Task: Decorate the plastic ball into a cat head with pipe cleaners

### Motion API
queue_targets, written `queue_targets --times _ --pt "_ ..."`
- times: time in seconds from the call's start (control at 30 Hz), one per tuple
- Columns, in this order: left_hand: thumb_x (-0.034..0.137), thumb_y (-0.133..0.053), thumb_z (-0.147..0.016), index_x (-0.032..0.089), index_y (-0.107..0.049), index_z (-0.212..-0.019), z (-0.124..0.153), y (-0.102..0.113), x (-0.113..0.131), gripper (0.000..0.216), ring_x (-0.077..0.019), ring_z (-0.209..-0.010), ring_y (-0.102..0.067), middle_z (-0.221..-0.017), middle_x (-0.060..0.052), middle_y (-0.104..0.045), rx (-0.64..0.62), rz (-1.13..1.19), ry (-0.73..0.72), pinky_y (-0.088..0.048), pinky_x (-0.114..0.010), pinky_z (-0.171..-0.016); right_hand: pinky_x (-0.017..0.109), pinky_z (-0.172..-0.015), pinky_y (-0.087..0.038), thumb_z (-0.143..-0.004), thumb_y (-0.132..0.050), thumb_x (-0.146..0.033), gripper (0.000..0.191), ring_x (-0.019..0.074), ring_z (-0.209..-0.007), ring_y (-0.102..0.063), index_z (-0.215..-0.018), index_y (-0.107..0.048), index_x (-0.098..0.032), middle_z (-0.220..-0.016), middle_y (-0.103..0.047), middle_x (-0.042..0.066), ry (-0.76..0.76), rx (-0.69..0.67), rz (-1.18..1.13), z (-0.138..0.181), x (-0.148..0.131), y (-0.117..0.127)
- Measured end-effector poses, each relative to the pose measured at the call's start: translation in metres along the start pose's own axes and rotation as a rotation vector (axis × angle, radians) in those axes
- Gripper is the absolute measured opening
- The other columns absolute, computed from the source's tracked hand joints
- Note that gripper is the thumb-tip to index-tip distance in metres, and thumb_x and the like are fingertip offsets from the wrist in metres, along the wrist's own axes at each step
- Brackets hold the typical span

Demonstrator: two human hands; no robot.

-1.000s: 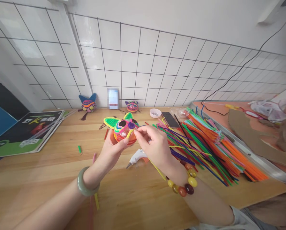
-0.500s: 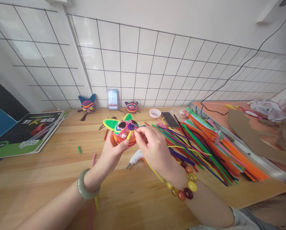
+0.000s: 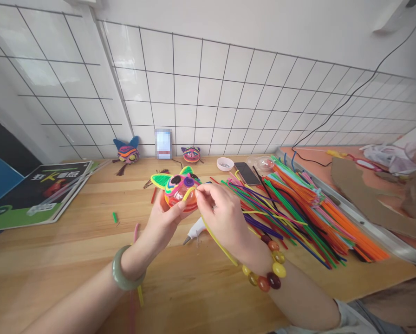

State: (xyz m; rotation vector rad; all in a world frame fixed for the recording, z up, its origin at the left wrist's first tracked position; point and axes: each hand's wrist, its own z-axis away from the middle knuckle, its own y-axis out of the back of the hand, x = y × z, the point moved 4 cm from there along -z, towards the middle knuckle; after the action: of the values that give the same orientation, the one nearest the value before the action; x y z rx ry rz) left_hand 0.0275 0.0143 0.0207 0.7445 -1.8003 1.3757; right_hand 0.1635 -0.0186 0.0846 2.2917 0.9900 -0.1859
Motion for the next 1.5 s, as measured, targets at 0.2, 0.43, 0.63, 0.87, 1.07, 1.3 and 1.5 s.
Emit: queue_targets --times 0.2,0.43,0.63,0.87,1.07,1.3,1.5 --pt "0.028 -0.082 -0.076 0.023 -0.058 -0.117 0.001 -0.001 0.001 0.047 -0.0275 -0.114 -0.067 -0.124 -0.009 -0.069 -0.01 -0.003 -0.022 -0.059 -0.039 -0.093 0.026 -0.063 -0.052 -0.093 -0.057 -0.016 0.008 0.0154 -0.068 -0.067 -0.089 -0.062 -0.02 -0.08 -0.073 0.003 -0.048 0.016 -0.083 -0.001 0.001 0.001" --pt "0.03 -0.081 -0.078 0.025 -0.057 -0.117 0.001 0.0 -0.002 0.046 -0.0286 -0.114 -0.068 -0.122 -0.009 -0.069 0.004 -0.016 -0.014 -0.059 -0.042 -0.092 0.024 -0.057 -0.052 -0.095 -0.054 -0.018 0.008 0.0129 -0.059 -0.066 -0.091 -0.061 -0.02 -0.08 -0.073 0.004 -0.143 -0.081 -0.209 0.0 0.004 -0.002" --pt "0.03 -0.079 -0.08 0.024 -0.059 -0.117 0.0 0.002 -0.004 0.043 -0.0252 -0.107 -0.07 -0.117 -0.007 -0.071 -0.012 0.012 0.027 -0.06 -0.036 -0.087 0.024 -0.057 -0.052 -0.095 -0.053 -0.017 0.011 0.0131 -0.057 -0.066 -0.092 -0.063 -0.019 -0.077 -0.072 0.003 -0.18 -0.137 -0.234 -0.002 0.009 -0.003" --pt "0.03 -0.075 -0.084 0.022 -0.059 -0.118 -0.001 0.003 -0.007 0.039 -0.0234 -0.11 -0.069 -0.119 -0.007 -0.071 -0.046 0.043 0.114 -0.06 -0.036 -0.092 0.025 -0.059 -0.049 -0.095 -0.055 -0.017 0.011 0.0143 -0.06 -0.066 -0.091 -0.064 -0.019 -0.071 -0.07 0.001 -0.17 -0.213 -0.17 -0.005 0.014 0.001" --pt "0.03 -0.076 -0.083 0.021 -0.061 -0.117 -0.001 0.002 -0.006 0.038 -0.0236 -0.108 -0.069 -0.117 -0.008 -0.072 -0.044 0.044 0.122 -0.06 -0.037 -0.093 0.025 -0.06 -0.049 -0.095 -0.058 -0.017 0.01 0.0146 -0.063 -0.068 -0.089 -0.065 -0.019 -0.073 -0.071 0.001 -0.166 -0.21 -0.171 -0.006 0.015 0.002" --pt "0.028 -0.076 -0.084 0.019 -0.062 -0.118 -0.001 0.001 -0.007 0.038 -0.023 -0.107 -0.07 -0.117 -0.008 -0.072 -0.063 0.072 0.117 -0.06 -0.035 -0.093 0.024 -0.059 -0.05 -0.094 -0.058 -0.017 0.01 0.0146 -0.063 -0.069 -0.088 -0.065 -0.018 -0.073 -0.07 0.001 -0.204 -0.213 -0.205 -0.006 0.016 0.001" --pt "0.029 -0.078 -0.083 0.02 -0.061 -0.118 -0.002 0.001 -0.009 0.04 -0.0222 -0.106 -0.07 -0.115 -0.007 -0.073 -0.074 0.089 0.1 -0.06 -0.034 -0.092 0.025 -0.059 -0.05 -0.093 -0.058 -0.016 0.01 0.015 -0.063 -0.068 -0.088 -0.066 -0.018 -0.074 -0.072 0.003 -0.156 -0.176 -0.187 -0.004 0.015 0.001"
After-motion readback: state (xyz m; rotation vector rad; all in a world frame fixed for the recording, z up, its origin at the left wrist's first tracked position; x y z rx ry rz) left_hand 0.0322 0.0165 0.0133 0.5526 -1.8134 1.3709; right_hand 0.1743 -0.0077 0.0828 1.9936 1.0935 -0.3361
